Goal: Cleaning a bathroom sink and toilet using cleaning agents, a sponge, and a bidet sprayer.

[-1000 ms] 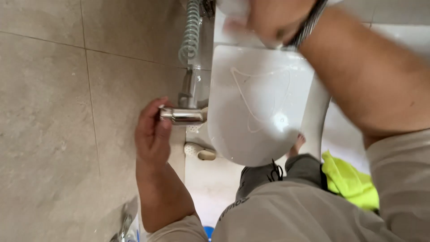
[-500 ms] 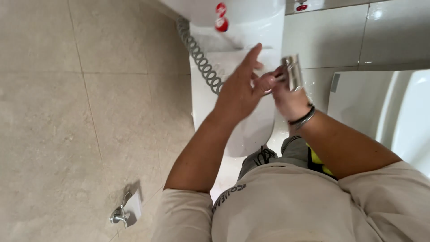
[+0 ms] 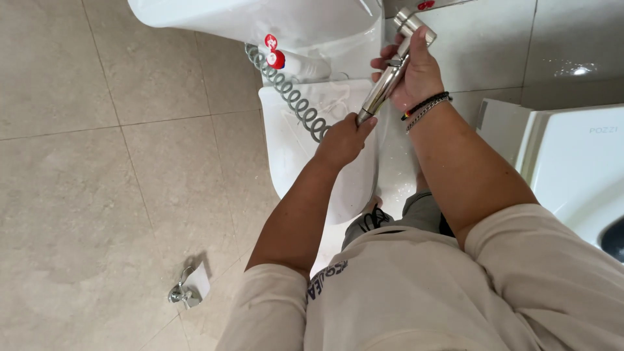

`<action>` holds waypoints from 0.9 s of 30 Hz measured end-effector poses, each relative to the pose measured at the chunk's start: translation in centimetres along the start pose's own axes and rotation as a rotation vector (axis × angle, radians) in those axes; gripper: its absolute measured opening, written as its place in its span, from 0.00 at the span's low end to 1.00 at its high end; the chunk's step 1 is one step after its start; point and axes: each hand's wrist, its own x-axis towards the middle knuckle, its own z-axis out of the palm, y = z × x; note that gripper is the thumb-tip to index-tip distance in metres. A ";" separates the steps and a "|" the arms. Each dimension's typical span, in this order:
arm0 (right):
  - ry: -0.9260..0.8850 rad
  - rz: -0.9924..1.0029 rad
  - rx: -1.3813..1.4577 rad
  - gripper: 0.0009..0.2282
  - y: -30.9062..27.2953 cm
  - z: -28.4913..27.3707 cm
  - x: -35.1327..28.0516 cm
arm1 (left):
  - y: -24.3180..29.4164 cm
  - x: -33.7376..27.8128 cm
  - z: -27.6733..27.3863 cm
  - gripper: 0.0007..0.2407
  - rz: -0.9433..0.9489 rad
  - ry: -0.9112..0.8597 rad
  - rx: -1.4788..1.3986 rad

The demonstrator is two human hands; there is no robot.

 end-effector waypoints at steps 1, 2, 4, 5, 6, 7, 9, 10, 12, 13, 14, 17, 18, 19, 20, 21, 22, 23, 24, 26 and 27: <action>0.000 0.005 0.005 0.27 -0.3 0.5 -0.5 | -0.4 0.2 -0.1 0.25 -0.007 0.001 0.002; -0.082 0.040 -0.075 0.26 -0.6 1.0 -1.1 | -1.0 0.3 -0.2 0.25 -0.014 0.045 -0.017; -0.166 0.075 -0.151 0.25 -1.0 1.4 -2.0 | -1.9 0.4 -0.2 0.25 -0.023 0.090 -0.033; -0.189 0.134 -0.233 0.24 -1.2 1.6 -2.1 | -2.4 0.4 -0.3 0.25 -0.014 0.116 -0.004; -0.212 0.193 -0.315 0.22 -1.4 1.7 -2.2 | -2.8 0.4 -0.5 0.24 -0.006 0.142 0.025; -0.211 0.189 -0.315 0.22 -1.3 1.1 -2.1 | -3.2 0.2 -0.4 0.24 -0.002 0.140 0.028; -0.206 0.256 -0.220 0.19 -1.0 -0.1 -1.9 | -3.9 -0.1 -0.4 0.25 0.102 0.068 -0.043; -0.207 0.250 -0.219 0.19 -0.9 0.5 -2.2 | -3.2 -0.7 -0.5 0.25 0.107 0.068 -0.039; -0.175 0.178 -0.118 0.17 -0.8 1.9 -2.5 | -2.0 -1.6 -1.1 0.25 0.002 -0.037 -0.112; -0.177 0.177 -0.118 0.17 -0.2 1.8 -2.3 | -2.2 -1.3 -1.0 0.25 0.003 -0.035 -0.111; -0.131 0.132 -0.087 0.18 0.3 1.6 -2.1 | -2.4 -1.0 -0.9 0.26 0.001 -0.033 -0.119; -0.090 0.041 -0.025 0.17 1.1 1.4 -0.7 | -1.7 -0.7 -1.0 0.26 0.006 -0.013 -0.144; -0.087 -0.002 0.007 0.17 1.3 1.3 -0.1 | -1.3 -0.7 -1.1 0.26 0.010 0.002 -0.164; -0.087 -0.001 0.008 0.17 1.1 1.8 -0.4 | -0.8 -0.7 -1.5 0.26 0.009 0.002 -0.163; -0.062 -0.018 0.048 0.16 0.9 2.2 -0.7 | -0.3 -0.8 -1.8 0.27 0.019 0.025 -0.063; -0.038 -0.036 0.086 0.14 0.5 2.7 -0.9 | 0.4 -0.7 -2.2 0.27 0.031 0.049 0.037; -0.039 -0.037 0.085 0.14 0.4 3.0 -1.3 | 0.3 -0.3 -2.6 0.27 0.032 0.050 0.037; 0.028 -0.008 0.109 0.13 0.3 3.4 -1.7 | 0.3 0.1 -3.1 0.27 0.075 0.040 0.124; 0.096 0.020 0.133 0.12 0.2 3.7 -2.1 | 0.4 0.6 -3.5 0.28 0.118 0.029 0.210; 0.106 0.044 0.110 0.12 0.8 3.9 -3.2 | 1.0 0.2 -3.8 0.28 0.117 0.021 0.206; 0.115 0.067 0.087 0.11 1.0 3.9 -3.7 | 1.4 0.1 -4.0 0.27 0.117 0.014 0.202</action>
